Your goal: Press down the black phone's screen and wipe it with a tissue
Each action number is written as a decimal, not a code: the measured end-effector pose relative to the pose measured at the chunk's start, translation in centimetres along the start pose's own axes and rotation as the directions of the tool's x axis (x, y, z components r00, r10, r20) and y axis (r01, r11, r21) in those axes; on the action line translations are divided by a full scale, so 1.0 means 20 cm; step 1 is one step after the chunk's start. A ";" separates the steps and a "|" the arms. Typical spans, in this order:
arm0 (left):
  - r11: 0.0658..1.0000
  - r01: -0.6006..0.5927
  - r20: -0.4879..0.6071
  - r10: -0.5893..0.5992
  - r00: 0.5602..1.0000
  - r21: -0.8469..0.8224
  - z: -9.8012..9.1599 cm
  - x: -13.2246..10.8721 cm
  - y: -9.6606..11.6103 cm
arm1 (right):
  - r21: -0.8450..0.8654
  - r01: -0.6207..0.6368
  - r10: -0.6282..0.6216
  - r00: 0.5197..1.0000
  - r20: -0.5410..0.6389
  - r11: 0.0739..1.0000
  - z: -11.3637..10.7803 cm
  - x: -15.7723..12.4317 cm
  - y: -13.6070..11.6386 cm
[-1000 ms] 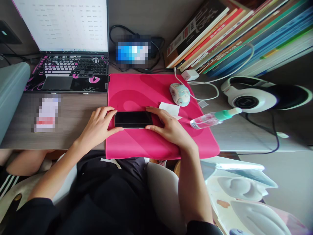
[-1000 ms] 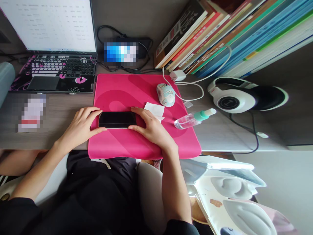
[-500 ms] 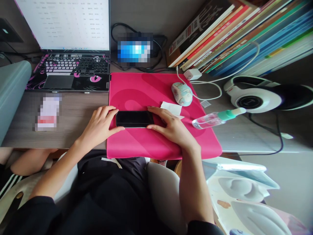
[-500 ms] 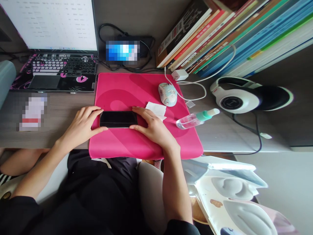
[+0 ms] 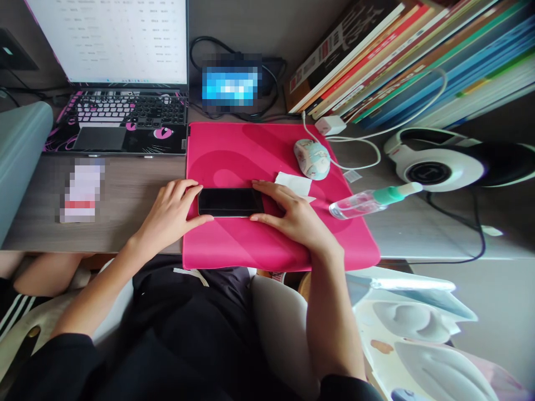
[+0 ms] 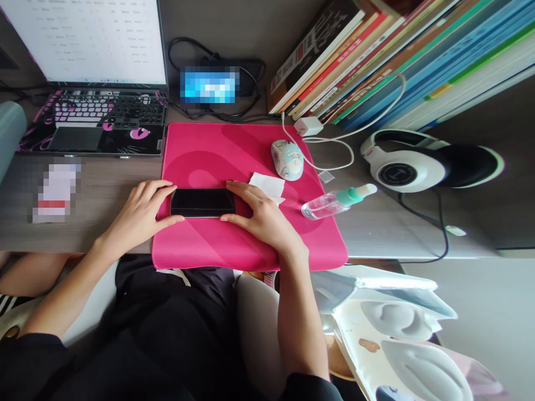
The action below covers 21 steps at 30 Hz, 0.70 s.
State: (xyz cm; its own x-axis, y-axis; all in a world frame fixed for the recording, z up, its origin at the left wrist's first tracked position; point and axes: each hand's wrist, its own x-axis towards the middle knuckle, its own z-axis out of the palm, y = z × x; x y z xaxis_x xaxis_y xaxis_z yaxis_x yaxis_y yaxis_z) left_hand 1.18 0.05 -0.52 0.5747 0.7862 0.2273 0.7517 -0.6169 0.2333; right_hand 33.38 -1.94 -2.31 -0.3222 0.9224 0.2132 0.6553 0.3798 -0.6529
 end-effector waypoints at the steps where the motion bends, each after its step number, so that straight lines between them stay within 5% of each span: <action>1: 1.000 -0.001 -0.001 0.001 1.000 0.004 0.00 0.00 0.00 | -0.001 -0.001 0.001 1.000 0.001 1.000 0.00 0.00 0.00; 21: 1.000 -0.006 0.007 0.005 1.000 0.004 0.00 0.00 0.00 | 0.005 -0.002 0.002 1.000 -0.003 1.000 0.00 0.00 -0.01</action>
State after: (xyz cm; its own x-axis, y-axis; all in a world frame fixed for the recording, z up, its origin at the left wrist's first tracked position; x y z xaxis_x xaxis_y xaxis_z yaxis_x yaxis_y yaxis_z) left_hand 1.20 0.07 -0.50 0.5812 0.7830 0.2217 0.7497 -0.6211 0.2283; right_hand 33.30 -1.99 -2.19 -0.3186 0.9235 0.2138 0.6529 0.3773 -0.6568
